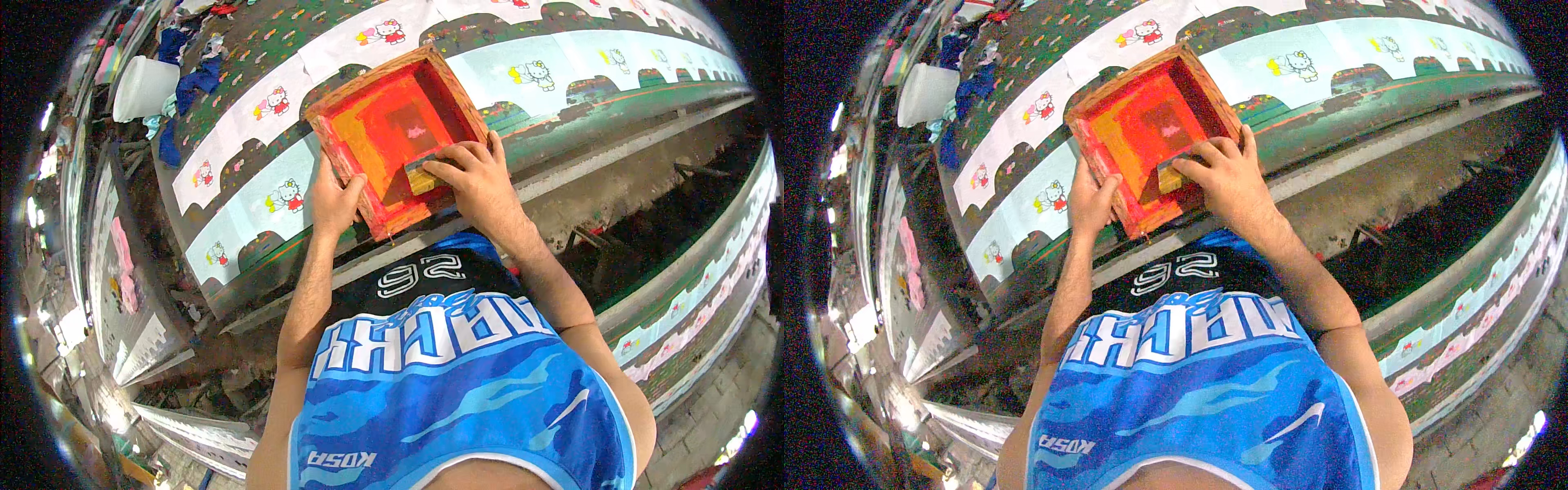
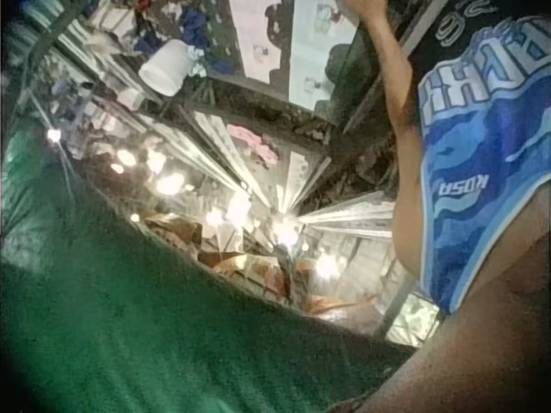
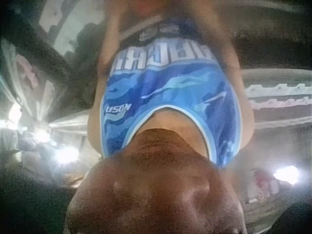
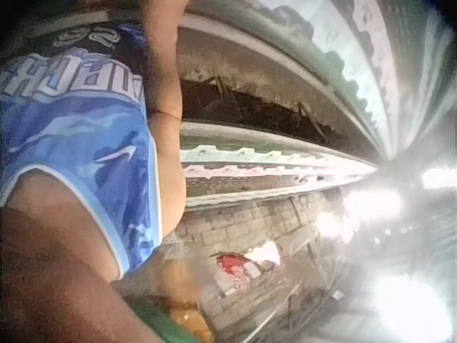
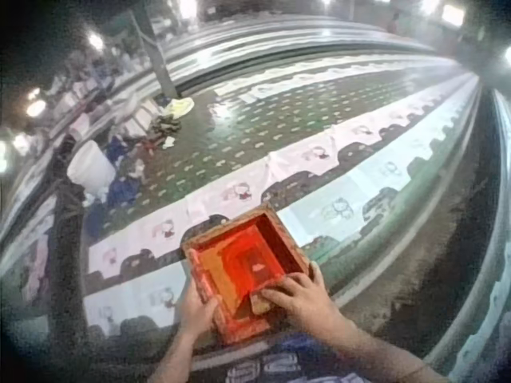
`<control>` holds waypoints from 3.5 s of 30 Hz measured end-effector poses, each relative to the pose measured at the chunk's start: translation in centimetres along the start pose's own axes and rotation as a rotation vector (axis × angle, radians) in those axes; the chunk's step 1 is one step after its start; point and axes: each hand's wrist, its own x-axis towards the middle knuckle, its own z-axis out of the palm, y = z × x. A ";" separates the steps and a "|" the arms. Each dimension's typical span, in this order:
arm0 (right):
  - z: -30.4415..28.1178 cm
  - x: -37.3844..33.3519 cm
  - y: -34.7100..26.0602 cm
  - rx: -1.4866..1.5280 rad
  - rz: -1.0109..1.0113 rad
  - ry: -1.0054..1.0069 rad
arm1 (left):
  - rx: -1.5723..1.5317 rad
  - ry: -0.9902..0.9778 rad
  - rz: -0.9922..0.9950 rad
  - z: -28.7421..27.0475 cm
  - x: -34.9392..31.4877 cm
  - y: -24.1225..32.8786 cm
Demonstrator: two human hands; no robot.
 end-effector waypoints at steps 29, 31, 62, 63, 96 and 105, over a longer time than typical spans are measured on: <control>-1.5 2.2 -0.7 0.084 0.125 -0.051 | 0.240 0.023 -0.065 -0.3 -0.2 1.8; -1.6 2.0 0.2 0.070 0.122 -0.079 | 0.184 -0.035 -0.182 -0.3 -0.1 3.3; -13.5 -1.7 25.0 0.083 0.053 -0.060 | 0.028 0.015 -0.014 24.7 8.5 8.7; -13.4 -1.8 24.8 0.071 0.043 -0.053 | 0.055 0.023 -0.020 24.5 8.4 8.7; -15.3 -1.5 28.4 0.054 0.001 -0.016 | 0.185 0.063 0.080 27.7 9.7 11.2; -23.3 -3.5 45.4 0.019 0.028 -0.041 | -0.002 0.014 -0.086 44.9 15.6 17.0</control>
